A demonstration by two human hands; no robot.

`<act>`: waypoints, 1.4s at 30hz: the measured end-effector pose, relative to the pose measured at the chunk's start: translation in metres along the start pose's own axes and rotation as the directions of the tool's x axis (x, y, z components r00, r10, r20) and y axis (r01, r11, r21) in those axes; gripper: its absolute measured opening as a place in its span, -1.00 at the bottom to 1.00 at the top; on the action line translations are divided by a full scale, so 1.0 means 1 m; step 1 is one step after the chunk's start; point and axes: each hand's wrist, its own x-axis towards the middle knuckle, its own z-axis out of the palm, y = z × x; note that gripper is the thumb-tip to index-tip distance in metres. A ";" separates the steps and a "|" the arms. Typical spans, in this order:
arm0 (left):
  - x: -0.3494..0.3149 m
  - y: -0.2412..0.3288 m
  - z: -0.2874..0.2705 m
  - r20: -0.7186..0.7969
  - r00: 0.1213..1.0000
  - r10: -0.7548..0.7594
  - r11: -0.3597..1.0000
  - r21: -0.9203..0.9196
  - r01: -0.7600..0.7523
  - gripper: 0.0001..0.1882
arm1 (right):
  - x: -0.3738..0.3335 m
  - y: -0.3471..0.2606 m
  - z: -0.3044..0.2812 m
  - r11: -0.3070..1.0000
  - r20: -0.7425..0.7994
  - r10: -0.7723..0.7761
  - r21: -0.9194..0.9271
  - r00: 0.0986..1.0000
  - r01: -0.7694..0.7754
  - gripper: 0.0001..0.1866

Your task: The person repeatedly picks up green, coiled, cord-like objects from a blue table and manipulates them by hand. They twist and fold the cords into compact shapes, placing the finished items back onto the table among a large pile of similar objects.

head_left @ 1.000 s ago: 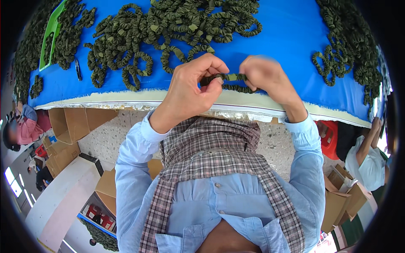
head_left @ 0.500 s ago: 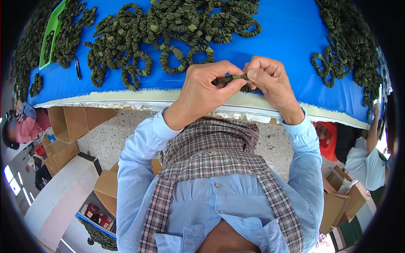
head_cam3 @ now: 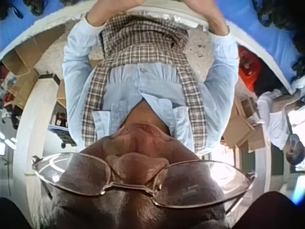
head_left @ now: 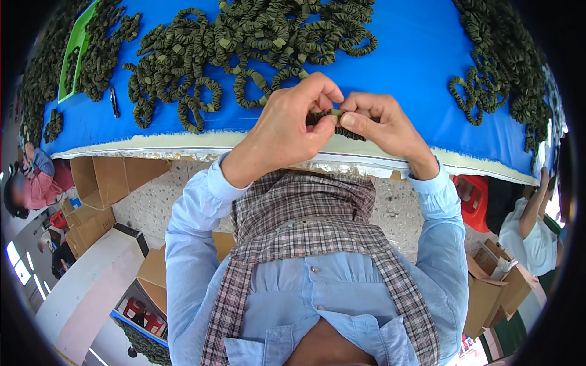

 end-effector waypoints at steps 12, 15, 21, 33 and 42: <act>0.014 -0.026 0.019 -0.109 0.994 0.022 0.689 -0.718 -0.094 -0.80 | 0.005 0.009 -0.006 0.945 -0.149 -0.162 0.263 0.976 0.197 -0.69; 0.011 -0.027 0.012 -0.030 1.000 0.009 0.490 -0.871 -0.030 -0.85 | 0.002 0.013 -0.016 0.945 -0.182 -0.171 0.248 0.968 0.214 -0.71; 0.006 -0.028 0.008 -0.012 1.000 -0.029 0.526 -0.850 0.005 -0.85 | 0.001 0.010 -0.012 0.951 -0.212 -0.171 0.220 0.962 0.217 -0.73; 0.010 -0.008 0.029 -0.326 0.941 0.091 0.983 -0.124 -0.138 -0.82 | 0.001 0.012 -0.005 0.973 -0.205 -0.190 0.089 0.960 0.211 -0.71; 0.006 -0.004 0.021 -0.276 0.961 0.030 0.985 -0.153 -0.075 -0.93 | -0.001 0.013 -0.010 0.931 -0.255 -0.203 0.249 0.945 0.267 -0.79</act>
